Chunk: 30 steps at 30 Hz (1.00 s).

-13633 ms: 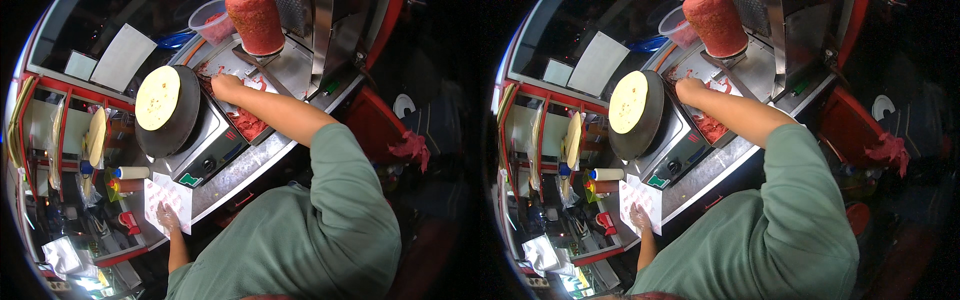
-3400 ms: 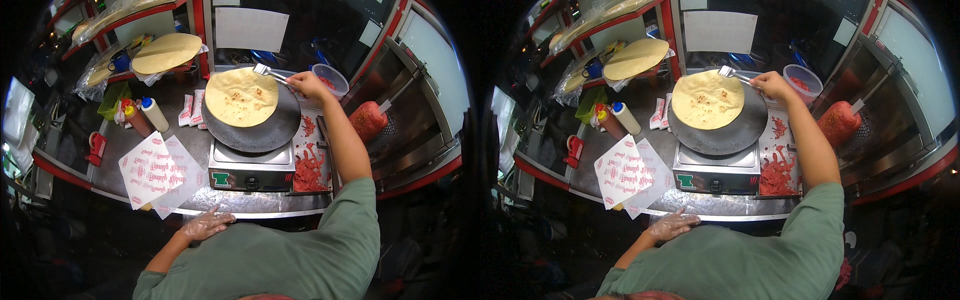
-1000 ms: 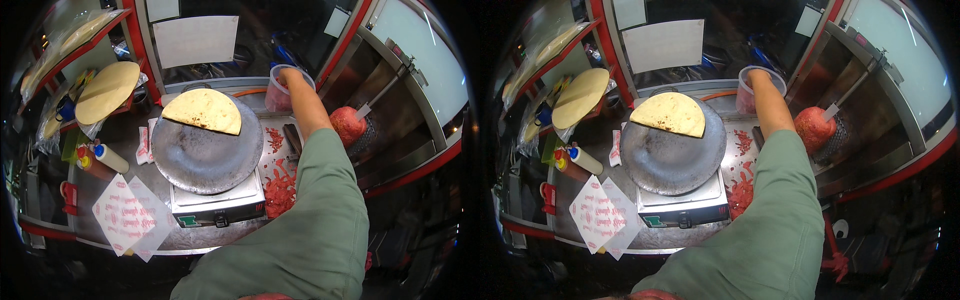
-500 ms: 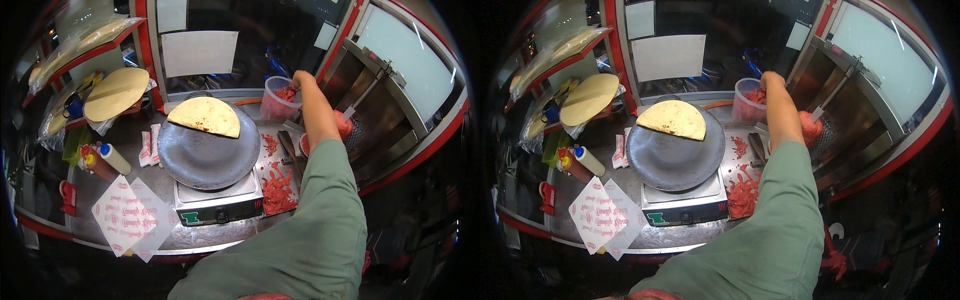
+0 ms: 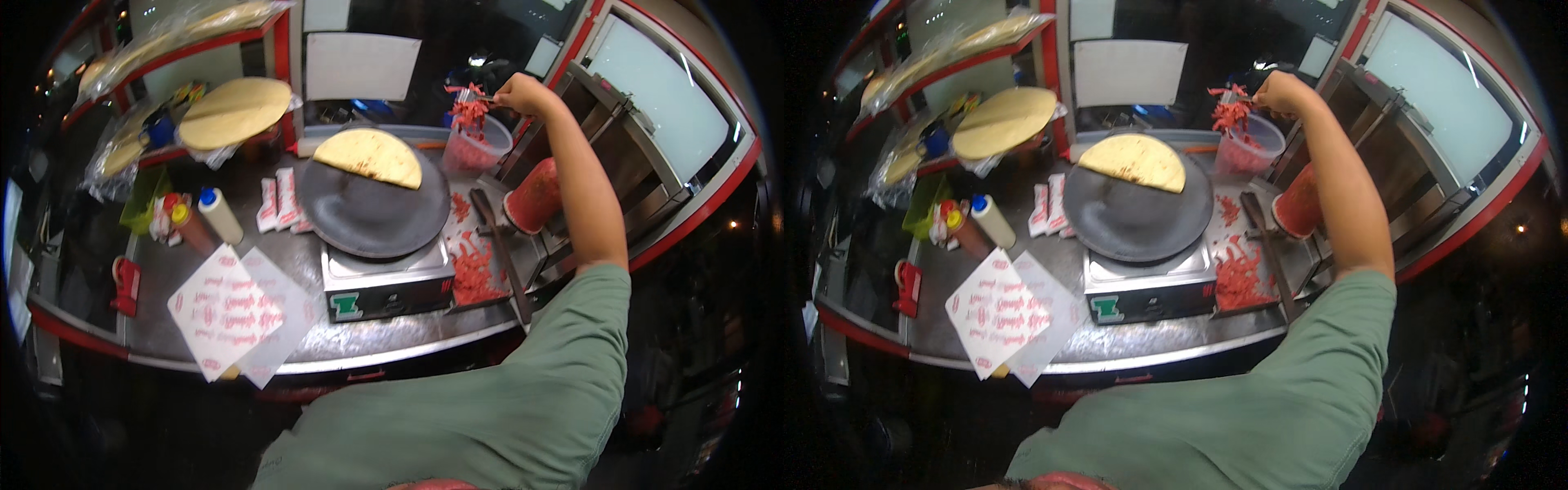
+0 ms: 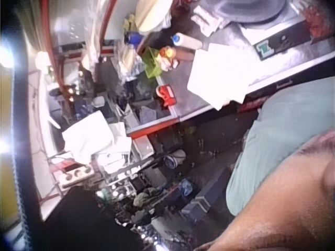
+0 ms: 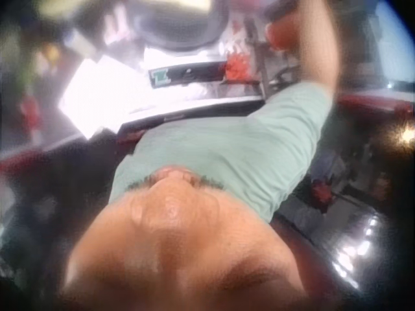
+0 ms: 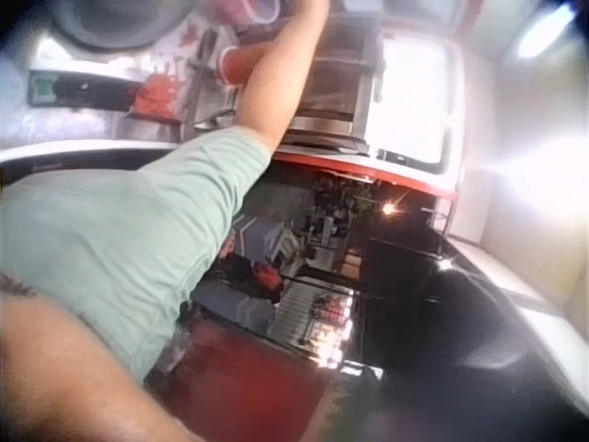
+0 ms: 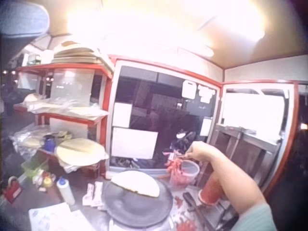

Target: The person assembles kebab wraps by placing flatbread on a griddle, adding sliced meat, sauces, and condiments, then folding and wrapping each unit in paper. The process is repeated multiple times with consistent handling of ingredients and packaging.

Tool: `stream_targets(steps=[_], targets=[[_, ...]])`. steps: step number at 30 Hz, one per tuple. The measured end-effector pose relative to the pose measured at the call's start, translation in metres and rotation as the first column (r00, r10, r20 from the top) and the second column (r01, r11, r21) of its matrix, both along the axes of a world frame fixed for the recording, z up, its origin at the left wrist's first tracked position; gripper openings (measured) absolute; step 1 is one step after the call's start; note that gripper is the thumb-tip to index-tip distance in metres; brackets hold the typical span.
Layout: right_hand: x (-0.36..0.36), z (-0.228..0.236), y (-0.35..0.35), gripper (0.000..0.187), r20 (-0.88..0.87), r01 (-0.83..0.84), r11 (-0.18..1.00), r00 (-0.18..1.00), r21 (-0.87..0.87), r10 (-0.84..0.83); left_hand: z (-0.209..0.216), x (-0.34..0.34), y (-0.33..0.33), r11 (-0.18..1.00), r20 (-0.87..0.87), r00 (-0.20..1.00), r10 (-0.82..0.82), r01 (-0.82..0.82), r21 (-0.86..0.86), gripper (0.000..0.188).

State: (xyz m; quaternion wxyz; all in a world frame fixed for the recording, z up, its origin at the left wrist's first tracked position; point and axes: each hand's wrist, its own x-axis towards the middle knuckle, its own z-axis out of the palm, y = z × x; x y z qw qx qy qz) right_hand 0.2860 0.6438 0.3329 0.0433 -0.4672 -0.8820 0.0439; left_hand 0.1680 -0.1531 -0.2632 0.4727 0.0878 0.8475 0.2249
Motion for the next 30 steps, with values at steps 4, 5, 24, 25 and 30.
stream_targets(steps=[4,5,24,25,30], targets=[[-0.007,-0.051,-0.083,0.027,-0.047,-0.267,0.962,0.962,0.057,0.269,-0.006,-0.008,-0.058,1.000,0.054,0.998,0.006,-0.005,-0.014,0.054],[-0.011,-0.071,-0.112,0.027,-0.024,-0.304,0.950,0.952,0.071,0.306,-0.008,-0.010,-0.071,1.000,0.072,0.997,0.012,-0.011,-0.014,0.054],[0.007,-0.178,-0.190,0.037,-0.216,-0.231,0.973,0.950,0.001,0.226,-0.134,-0.169,-0.012,0.739,-0.123,0.728,-0.674,0.666,-0.101,0.051],[0.012,-0.157,-0.184,0.038,-0.216,-0.193,0.970,0.964,-0.147,0.159,-0.124,-0.161,-0.001,0.831,-0.112,0.825,-0.555,0.555,-0.032,0.051],[0.023,-0.110,-0.143,0.046,0.193,-0.339,0.940,0.925,0.025,0.328,-0.132,-0.101,0.022,0.582,-0.140,0.565,-0.813,0.781,-0.226,0.048]])
